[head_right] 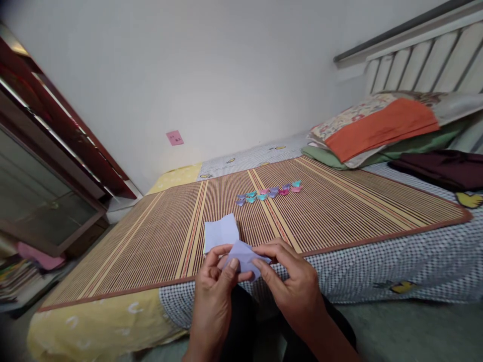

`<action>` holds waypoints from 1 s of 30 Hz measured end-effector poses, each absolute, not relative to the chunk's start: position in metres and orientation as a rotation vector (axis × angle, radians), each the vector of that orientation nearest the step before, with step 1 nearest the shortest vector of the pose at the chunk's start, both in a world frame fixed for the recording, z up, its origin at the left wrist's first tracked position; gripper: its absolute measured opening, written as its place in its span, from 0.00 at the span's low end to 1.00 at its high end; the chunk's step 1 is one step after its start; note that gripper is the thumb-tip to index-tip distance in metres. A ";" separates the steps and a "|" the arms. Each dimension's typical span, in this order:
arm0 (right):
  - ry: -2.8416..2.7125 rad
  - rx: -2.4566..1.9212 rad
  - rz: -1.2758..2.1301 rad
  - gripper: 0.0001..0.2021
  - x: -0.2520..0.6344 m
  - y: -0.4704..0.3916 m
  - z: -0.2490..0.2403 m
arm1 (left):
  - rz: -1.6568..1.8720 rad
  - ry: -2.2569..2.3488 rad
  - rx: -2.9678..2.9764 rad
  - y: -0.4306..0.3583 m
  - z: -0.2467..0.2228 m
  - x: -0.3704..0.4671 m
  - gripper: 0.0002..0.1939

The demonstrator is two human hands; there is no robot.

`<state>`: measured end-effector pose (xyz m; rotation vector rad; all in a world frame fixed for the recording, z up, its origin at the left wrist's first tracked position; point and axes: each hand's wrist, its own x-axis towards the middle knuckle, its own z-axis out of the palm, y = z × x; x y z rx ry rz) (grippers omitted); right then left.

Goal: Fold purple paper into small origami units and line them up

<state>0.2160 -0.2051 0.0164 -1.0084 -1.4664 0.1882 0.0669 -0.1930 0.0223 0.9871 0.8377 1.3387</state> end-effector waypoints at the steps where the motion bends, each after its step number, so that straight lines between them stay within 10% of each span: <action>1: -1.479 -0.997 0.174 0.06 0.216 -0.205 0.017 | 1.323 0.846 1.006 -0.194 0.022 0.068 0.15; 12: -1.550 -0.979 -0.273 0.11 0.214 -0.200 0.006 | 1.399 0.878 1.061 -0.200 0.022 0.072 0.16; 30: -1.599 -0.954 0.238 0.09 0.232 -0.208 0.029 | 1.378 0.947 1.298 -0.202 0.015 0.065 0.12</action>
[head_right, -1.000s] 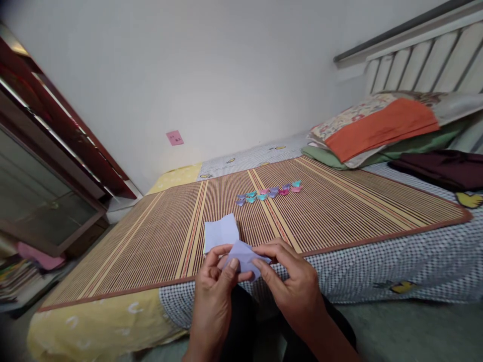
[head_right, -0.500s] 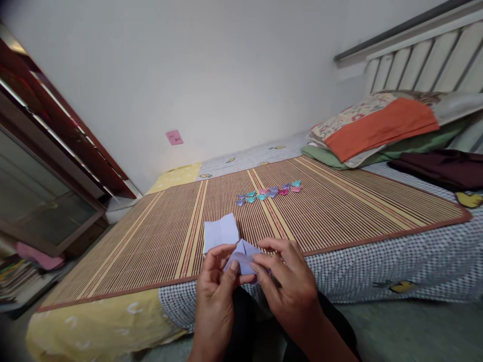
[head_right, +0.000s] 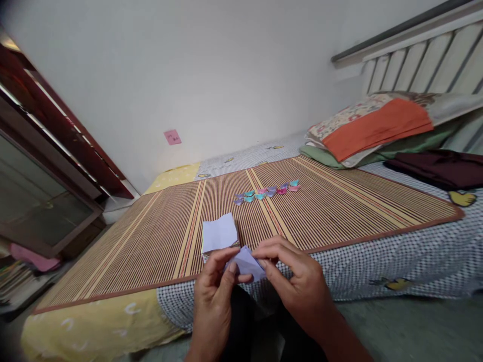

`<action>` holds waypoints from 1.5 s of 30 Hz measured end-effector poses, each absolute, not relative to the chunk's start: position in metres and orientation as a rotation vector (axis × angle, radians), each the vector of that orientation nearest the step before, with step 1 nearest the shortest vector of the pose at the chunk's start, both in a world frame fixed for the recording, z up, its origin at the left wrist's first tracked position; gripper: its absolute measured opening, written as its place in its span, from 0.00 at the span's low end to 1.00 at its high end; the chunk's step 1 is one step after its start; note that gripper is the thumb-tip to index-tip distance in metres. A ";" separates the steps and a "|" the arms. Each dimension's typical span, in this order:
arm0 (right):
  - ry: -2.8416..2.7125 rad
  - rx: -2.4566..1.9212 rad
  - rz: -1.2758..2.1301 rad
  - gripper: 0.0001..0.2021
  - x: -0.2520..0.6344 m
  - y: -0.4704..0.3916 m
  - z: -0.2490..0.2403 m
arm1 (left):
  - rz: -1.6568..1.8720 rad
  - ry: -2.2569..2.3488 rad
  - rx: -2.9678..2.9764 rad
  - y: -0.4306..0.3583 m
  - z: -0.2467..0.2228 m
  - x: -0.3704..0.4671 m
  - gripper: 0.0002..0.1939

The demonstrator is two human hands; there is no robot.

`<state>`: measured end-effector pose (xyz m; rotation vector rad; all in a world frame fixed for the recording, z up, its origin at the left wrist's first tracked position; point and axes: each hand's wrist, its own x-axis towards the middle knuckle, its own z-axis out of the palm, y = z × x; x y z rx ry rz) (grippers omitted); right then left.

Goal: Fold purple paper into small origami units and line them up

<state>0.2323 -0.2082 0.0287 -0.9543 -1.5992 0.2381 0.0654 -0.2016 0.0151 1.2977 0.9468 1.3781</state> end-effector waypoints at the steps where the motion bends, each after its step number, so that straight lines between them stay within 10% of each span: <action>1: -1.585 -0.956 0.248 0.09 0.232 -0.208 0.029 | 1.368 0.955 1.308 -0.202 0.015 0.065 0.12; 45: -1.610 -1.074 0.627 0.06 0.226 -0.208 0.031 | 0.871 0.974 1.814 -0.197 0.036 0.039 0.14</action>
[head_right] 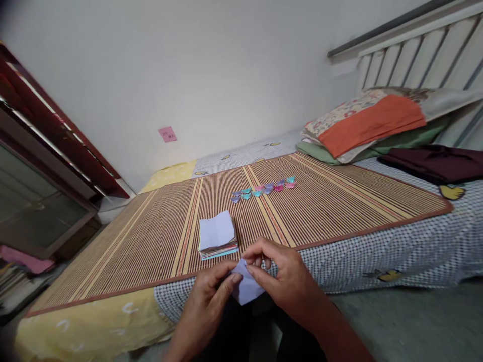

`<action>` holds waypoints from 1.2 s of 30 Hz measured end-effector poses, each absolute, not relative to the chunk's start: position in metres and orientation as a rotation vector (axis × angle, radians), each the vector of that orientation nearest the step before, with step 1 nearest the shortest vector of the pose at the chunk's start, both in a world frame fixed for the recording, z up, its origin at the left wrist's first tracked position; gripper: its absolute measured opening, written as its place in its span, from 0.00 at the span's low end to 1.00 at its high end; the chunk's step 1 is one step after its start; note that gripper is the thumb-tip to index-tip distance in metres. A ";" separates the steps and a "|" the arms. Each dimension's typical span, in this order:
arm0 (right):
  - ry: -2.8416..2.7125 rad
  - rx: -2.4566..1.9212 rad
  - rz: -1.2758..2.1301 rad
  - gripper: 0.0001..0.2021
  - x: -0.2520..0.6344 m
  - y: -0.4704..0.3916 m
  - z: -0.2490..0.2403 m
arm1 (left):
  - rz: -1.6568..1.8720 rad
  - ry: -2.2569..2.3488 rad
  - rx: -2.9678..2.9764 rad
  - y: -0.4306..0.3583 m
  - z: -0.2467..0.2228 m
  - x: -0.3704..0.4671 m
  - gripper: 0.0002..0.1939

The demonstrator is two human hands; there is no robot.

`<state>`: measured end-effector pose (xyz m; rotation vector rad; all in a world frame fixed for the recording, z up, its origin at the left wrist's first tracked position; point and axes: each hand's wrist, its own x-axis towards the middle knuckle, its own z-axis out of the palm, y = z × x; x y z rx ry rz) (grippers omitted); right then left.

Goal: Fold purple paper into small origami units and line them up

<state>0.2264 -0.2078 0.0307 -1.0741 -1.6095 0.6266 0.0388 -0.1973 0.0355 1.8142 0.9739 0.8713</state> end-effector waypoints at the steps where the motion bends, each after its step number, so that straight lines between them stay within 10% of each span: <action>1: -1.606 -1.071 0.655 0.07 0.226 -0.207 0.029 | 0.849 0.979 1.818 -0.196 0.035 0.036 0.14; 36: -1.657 -1.173 0.965 0.15 0.214 -0.204 0.018 | 0.830 0.861 1.201 -0.181 0.015 0.027 0.20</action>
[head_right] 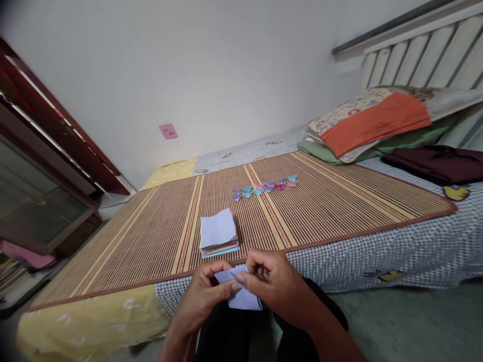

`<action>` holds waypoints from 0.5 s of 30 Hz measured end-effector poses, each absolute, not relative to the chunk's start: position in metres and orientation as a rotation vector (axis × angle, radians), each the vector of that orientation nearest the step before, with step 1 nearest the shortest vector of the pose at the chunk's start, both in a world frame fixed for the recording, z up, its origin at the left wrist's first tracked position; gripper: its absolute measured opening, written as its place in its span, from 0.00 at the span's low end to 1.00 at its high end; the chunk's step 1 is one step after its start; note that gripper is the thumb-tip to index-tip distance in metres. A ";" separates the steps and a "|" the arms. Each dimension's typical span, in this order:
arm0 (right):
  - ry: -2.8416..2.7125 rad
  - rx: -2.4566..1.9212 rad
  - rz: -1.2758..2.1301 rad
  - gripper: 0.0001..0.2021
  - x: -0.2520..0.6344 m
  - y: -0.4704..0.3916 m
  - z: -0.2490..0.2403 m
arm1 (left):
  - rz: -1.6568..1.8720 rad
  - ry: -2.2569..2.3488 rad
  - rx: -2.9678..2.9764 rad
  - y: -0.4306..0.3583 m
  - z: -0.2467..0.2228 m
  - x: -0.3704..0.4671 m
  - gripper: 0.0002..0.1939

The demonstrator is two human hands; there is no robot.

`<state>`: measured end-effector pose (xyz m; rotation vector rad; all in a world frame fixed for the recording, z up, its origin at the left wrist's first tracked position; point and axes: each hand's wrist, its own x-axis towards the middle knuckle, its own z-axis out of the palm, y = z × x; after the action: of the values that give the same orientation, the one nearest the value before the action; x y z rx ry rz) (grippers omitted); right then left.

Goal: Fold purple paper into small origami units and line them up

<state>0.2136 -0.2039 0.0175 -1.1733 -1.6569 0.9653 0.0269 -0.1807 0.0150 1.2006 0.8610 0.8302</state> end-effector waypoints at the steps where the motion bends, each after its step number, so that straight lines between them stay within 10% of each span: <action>1: -1.657 -1.180 0.965 0.15 0.212 -0.204 0.018 | 0.822 0.878 1.226 -0.182 0.017 0.027 0.19; 15: -1.540 -1.052 1.096 0.10 0.222 -0.208 0.017 | 1.153 0.789 0.774 -0.166 -0.003 0.025 0.19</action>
<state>0.2220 -0.2081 0.0166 -1.0521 -1.5402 1.0959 0.0254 -0.1655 -0.0031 0.7740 0.7894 1.1534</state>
